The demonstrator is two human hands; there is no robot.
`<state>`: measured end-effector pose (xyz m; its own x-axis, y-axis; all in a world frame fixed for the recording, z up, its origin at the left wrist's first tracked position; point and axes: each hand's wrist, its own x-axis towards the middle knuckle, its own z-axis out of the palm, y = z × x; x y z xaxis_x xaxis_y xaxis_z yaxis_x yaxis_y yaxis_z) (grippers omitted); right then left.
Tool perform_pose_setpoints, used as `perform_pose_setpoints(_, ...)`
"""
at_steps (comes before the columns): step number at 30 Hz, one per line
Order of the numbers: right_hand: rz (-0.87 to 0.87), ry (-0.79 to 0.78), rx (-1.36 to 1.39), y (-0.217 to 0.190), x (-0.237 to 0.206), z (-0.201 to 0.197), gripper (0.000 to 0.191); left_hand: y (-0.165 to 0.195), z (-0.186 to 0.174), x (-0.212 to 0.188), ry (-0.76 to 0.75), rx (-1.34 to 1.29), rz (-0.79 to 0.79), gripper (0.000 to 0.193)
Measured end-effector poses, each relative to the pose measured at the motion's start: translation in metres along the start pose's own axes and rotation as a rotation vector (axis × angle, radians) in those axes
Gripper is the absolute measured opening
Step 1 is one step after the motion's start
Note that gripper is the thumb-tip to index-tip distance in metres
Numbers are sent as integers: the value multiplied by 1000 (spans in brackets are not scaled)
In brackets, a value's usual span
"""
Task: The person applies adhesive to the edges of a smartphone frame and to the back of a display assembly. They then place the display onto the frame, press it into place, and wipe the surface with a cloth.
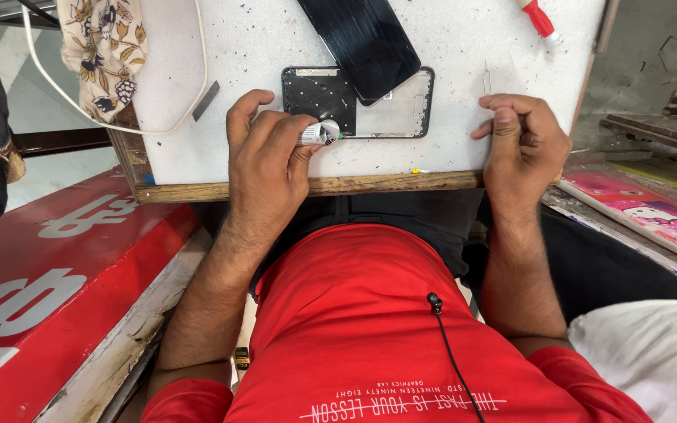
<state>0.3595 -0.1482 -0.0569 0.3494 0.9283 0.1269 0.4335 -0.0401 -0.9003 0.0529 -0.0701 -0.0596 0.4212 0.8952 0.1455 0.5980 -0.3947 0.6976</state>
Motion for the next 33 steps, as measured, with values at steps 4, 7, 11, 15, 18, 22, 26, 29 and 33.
perform_pose_setpoints(4,6,2,28,1,-2,-1,27,-4,0,-2,3,-23,-9,28)
perform_pose_setpoints(7,4,14,-114,2,-3,-2,37,-6,1,-2,3,-29,-9,28)
perform_pose_setpoints(11,-35,20,-196,5,-4,-1,45,-8,-2,-4,9,-15,-2,29)
perform_pose_setpoints(15,-10,16,-141,4,-5,1,51,-9,-3,-5,9,-27,-15,28)
perform_pose_setpoints(18,-3,11,-151,1,-4,3,49,-10,-5,-5,14,-27,-17,27)
perform_pose_setpoints(22,-10,4,-142,1,-2,5,46,-12,-8,-6,16,-15,-19,27)
perform_pose_setpoints(26,-4,3,-66,5,-3,7,34,-13,-9,-8,6,-8,-30,29)
perform_pose_setpoints(29,-39,-12,17,11,-2,9,25,-15,-10,-9,5,-9,-33,29)
perform_pose_setpoints(33,-25,-34,13,13,-4,10,22,-17,-11,-11,12,-12,-38,29)
